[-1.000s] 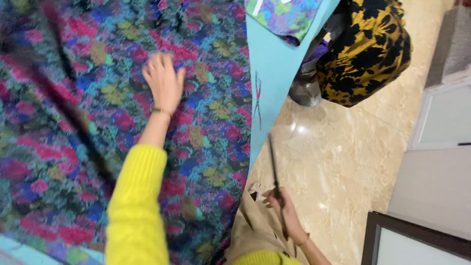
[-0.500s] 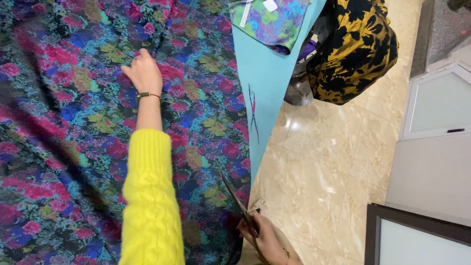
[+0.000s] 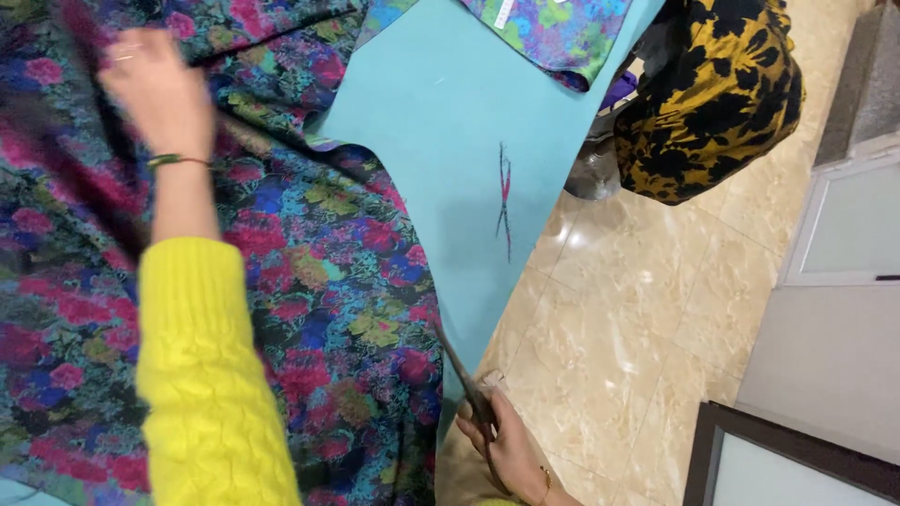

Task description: The person uses shears to cut a large piece of colorful patterned fabric laid out on a table. They follow marked lines, cut along the edges, and separate the fabric into smaller pieces, which are then folded and stacked on the table.

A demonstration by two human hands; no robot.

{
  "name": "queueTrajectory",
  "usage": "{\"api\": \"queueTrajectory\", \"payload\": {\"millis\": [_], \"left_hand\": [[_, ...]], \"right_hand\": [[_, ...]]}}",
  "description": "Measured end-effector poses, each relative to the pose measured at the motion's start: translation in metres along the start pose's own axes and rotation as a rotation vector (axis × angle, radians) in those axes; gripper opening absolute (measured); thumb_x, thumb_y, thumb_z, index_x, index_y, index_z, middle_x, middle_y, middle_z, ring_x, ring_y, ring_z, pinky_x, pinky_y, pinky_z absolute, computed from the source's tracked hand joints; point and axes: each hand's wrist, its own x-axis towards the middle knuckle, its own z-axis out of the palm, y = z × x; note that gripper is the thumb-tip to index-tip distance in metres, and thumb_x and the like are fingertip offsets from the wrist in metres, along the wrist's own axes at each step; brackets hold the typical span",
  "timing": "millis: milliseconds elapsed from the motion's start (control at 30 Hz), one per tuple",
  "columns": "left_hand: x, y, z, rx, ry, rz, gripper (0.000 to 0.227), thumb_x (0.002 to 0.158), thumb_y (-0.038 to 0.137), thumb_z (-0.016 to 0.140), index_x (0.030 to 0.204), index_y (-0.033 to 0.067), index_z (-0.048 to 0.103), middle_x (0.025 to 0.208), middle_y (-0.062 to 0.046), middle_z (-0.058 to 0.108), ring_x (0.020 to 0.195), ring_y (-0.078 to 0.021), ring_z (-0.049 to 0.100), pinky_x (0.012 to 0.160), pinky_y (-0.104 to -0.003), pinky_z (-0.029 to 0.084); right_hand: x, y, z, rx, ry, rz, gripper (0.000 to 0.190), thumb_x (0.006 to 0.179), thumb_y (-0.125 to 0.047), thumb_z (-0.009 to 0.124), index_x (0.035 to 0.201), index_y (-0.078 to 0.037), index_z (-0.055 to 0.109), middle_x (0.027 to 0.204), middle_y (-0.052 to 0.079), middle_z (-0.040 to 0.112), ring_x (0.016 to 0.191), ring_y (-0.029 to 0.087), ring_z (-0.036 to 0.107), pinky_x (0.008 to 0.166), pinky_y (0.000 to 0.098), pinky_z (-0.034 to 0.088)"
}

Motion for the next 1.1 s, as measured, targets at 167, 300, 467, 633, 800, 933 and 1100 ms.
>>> {"api": "queueTrajectory", "payload": {"millis": [167, 300, 467, 633, 800, 933, 1100], "left_hand": [[0.008, 0.086, -0.042, -0.628, -0.15, 0.361, 0.037, 0.101, 0.029, 0.078, 0.132, 0.0114, 0.069, 0.131, -0.015, 0.062, 0.11, -0.0305, 0.063, 0.087, -0.046, 0.053], [0.002, 0.13, -0.016, -0.813, -0.509, 0.176, 0.067, 0.105, 0.046, 0.072, 0.145, -0.0016, 0.047, 0.145, -0.034, 0.042, 0.117, -0.0454, 0.06, 0.092, -0.057, 0.056], [-0.007, 0.168, 0.066, -0.646, -0.411, 0.155, 0.016, 0.1, 0.005, 0.061, 0.111, -0.007, 0.063, 0.101, -0.027, 0.067, 0.078, -0.0447, 0.072, 0.06, -0.053, 0.062], [0.023, 0.178, 0.058, -0.691, -0.487, 0.097, 0.014, 0.098, 0.0, 0.054, 0.108, -0.0076, 0.061, 0.096, -0.029, 0.071, 0.086, -0.0458, 0.072, 0.067, -0.053, 0.063], [0.064, 0.201, 0.057, -1.066, -0.268, -0.105, 0.006, 0.097, 0.005, 0.053, 0.102, 0.0011, 0.052, 0.093, -0.033, 0.068, 0.087, -0.0602, 0.064, 0.075, -0.068, 0.049], [0.076, 0.233, 0.035, -1.39, -0.075, -0.033, 0.015, 0.103, 0.01, 0.054, 0.089, 0.0092, 0.058, 0.079, -0.01, 0.075, 0.076, -0.0308, 0.076, 0.067, -0.044, 0.057], [0.048, 0.245, -0.001, -1.471, -0.035, 0.133, 0.011, 0.101, 0.007, 0.056, 0.094, 0.0129, 0.05, 0.089, -0.007, 0.071, 0.068, -0.0383, 0.064, 0.065, -0.043, 0.046]], "right_hand": [[-0.001, -0.015, 0.0, -0.341, -0.393, -0.556, 0.036, 0.082, 0.013, 0.061, 0.113, -0.007, 0.062, 0.158, 0.01, 0.045, 0.14, 0.033, 0.053, 0.074, 0.0348, 0.059], [-0.01, -0.04, 0.011, -0.199, -0.673, -0.438, 0.058, 0.095, -0.002, 0.065, 0.149, -0.008, 0.045, 0.158, 0.013, 0.045, 0.141, 0.033, 0.05, 0.117, 0.0487, 0.046], [-0.002, -0.002, -0.001, -0.297, -0.558, -0.263, 0.034, 0.1, -0.039, 0.061, 0.122, -0.013, 0.066, 0.117, 0.008, 0.073, 0.1, 0.028, 0.07, 0.082, 0.0403, 0.053], [-0.009, -0.012, -0.009, -0.189, -0.471, -0.066, 0.026, 0.095, -0.023, 0.061, 0.115, -0.013, 0.075, 0.105, 0.003, 0.079, 0.075, 0.014, 0.061, 0.068, 0.0284, 0.046], [-0.018, 0.0, -0.022, -0.115, -0.437, 0.23, 0.028, 0.1, -0.031, 0.059, 0.115, -0.013, 0.074, 0.087, -0.001, 0.065, 0.06, 0.008, 0.044, 0.065, 0.0214, 0.028], [-0.017, 0.013, -0.028, -0.035, -0.454, 0.254, 0.022, 0.094, -0.017, 0.06, 0.112, -0.011, 0.072, 0.098, -0.001, 0.071, 0.057, 0.004, 0.044, 0.062, 0.0178, 0.03], [-0.017, 0.016, -0.026, 0.037, -0.442, 0.312, 0.016, 0.097, -0.013, 0.062, 0.11, -0.009, 0.071, 0.084, -0.004, 0.058, 0.059, 0.004, 0.036, 0.062, 0.0182, 0.023]]}}
